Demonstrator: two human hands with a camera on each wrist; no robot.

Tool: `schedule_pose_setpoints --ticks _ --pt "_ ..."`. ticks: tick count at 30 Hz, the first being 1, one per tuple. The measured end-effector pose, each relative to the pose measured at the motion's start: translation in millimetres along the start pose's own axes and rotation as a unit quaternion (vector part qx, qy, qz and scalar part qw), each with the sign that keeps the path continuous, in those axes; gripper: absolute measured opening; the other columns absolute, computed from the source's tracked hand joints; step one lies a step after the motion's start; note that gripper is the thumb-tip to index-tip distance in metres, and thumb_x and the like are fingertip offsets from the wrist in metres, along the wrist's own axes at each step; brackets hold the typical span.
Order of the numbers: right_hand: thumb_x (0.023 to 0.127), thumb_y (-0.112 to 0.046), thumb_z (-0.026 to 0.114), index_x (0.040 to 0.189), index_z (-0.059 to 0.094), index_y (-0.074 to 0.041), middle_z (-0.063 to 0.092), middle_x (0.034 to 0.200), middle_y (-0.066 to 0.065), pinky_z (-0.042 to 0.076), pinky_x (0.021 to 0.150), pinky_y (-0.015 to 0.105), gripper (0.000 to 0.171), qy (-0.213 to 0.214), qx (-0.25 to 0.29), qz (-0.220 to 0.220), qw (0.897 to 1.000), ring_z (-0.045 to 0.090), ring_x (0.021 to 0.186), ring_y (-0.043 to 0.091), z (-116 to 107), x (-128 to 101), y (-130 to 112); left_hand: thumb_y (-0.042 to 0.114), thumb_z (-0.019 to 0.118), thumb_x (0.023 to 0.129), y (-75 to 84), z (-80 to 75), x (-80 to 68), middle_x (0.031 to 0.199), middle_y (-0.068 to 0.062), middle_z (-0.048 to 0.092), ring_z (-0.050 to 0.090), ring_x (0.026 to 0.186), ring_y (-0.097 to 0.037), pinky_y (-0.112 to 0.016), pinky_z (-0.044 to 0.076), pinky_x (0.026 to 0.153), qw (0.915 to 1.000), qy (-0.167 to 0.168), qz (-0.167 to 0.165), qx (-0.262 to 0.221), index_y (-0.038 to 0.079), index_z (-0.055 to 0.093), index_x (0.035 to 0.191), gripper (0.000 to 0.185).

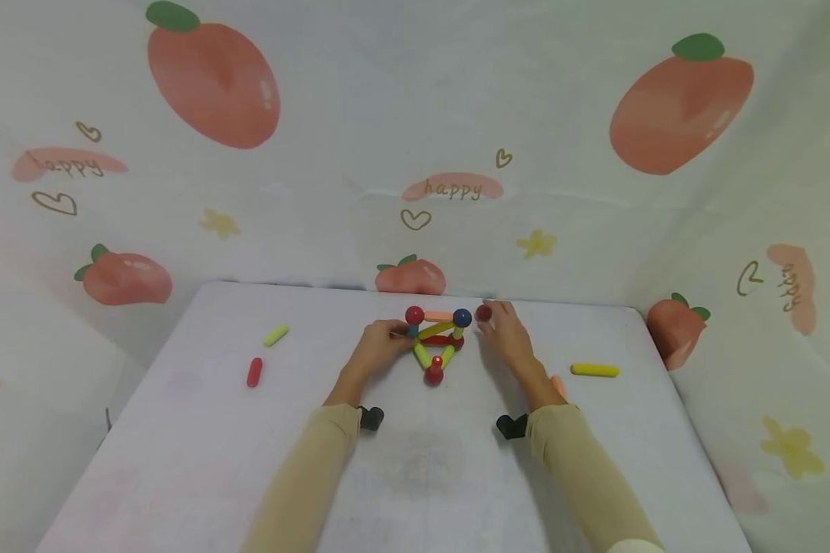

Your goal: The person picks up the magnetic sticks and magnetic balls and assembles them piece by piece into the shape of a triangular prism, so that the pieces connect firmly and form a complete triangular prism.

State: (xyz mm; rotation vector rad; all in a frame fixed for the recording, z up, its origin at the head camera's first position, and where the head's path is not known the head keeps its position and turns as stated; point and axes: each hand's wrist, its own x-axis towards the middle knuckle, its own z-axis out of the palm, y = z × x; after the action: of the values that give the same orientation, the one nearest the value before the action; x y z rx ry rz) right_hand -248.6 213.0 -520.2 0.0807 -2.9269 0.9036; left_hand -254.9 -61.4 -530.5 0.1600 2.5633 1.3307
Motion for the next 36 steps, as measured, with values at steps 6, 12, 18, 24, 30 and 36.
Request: schedule_pose_setpoints --ticks 6,12,18,24,30,36 --pt "0.102 -0.02 0.061 0.143 0.054 -0.006 0.056 0.137 0.019 0.046 0.111 0.052 0.044 -0.016 0.001 0.033 0.999 0.057 0.128 0.036 6.4 -0.6 3.4 0.027 0.076 0.093 4.6 0.8 -0.7 0.122 -0.006 0.075 0.07 0.113 -0.024 -0.045 0.053 0.106 0.9998 0.002 -0.003 0.02 0.01 0.071 0.127 0.039" --pt "0.101 -0.026 0.063 0.139 0.056 -0.007 0.06 0.13 0.015 0.051 0.103 0.05 0.043 0.009 0.041 0.06 0.997 0.059 0.116 0.032 2.0 -16.3 -1.2 0.027 0.077 0.092 12.1 -2.4 -3.6 0.12 -0.007 0.075 0.07 0.114 -0.025 -0.047 0.052 0.107 0.9994 0.0 -0.027 0.019 0.009 0.071 0.127 0.04" --pt "0.097 -0.03 0.07 0.132 0.06 -0.008 0.066 0.121 0.012 0.05 0.074 0.031 0.043 0.109 0.108 0.009 0.988 0.057 0.086 0.024 -7.3 -44.7 -19.8 0.025 0.077 0.091 15.0 -1.8 -2.6 0.123 -0.008 0.074 0.068 0.117 -0.026 -0.047 0.051 0.108 0.9993 -0.006 -0.032 0.021 0.009 0.07 0.128 0.041" --pt "0.094 -0.023 0.075 0.128 0.063 -0.009 0.067 0.111 0.006 0.044 0.058 0.019 0.039 0.152 0.165 -0.074 0.972 0.049 0.069 0.014 -2.6 -73.1 -48.3 0.025 0.078 0.091 15.2 -0.7 2.0 0.122 -0.009 0.075 0.066 0.12 -0.027 -0.047 0.05 0.11 0.9989 -0.01 -0.035 0.031 0.008 0.071 0.127 0.04" --pt "0.091 -0.019 0.078 0.128 0.064 -0.008 0.064 0.104 0.004 0.048 0.059 0.018 0.042 0.118 0.173 -0.136 0.968 0.051 0.069 0.013 7.6 -79.1 -68.9 0.023 0.079 0.089 16.3 -1.8 1.8 0.119 -0.009 0.075 0.066 0.119 -0.027 -0.048 0.049 0.111 0.9987 0.003 -0.037 0.036 0.007 0.073 0.124 0.039" --pt "0.09 -0.017 0.079 0.13 0.063 -0.01 0.063 0.106 0.005 0.051 0.062 0.019 0.043 0.07 0.162 -0.146 0.973 0.054 0.072 0.013 18.5 -83.8 -74.8 0.024 0.078 0.09 16.4 -2.4 0.5 0.119 -0.009 0.076 0.066 0.118 -0.027 -0.048 0.049 0.11 0.9985 0.004 -0.036 0.042 0.008 0.073 0.123 0.038"
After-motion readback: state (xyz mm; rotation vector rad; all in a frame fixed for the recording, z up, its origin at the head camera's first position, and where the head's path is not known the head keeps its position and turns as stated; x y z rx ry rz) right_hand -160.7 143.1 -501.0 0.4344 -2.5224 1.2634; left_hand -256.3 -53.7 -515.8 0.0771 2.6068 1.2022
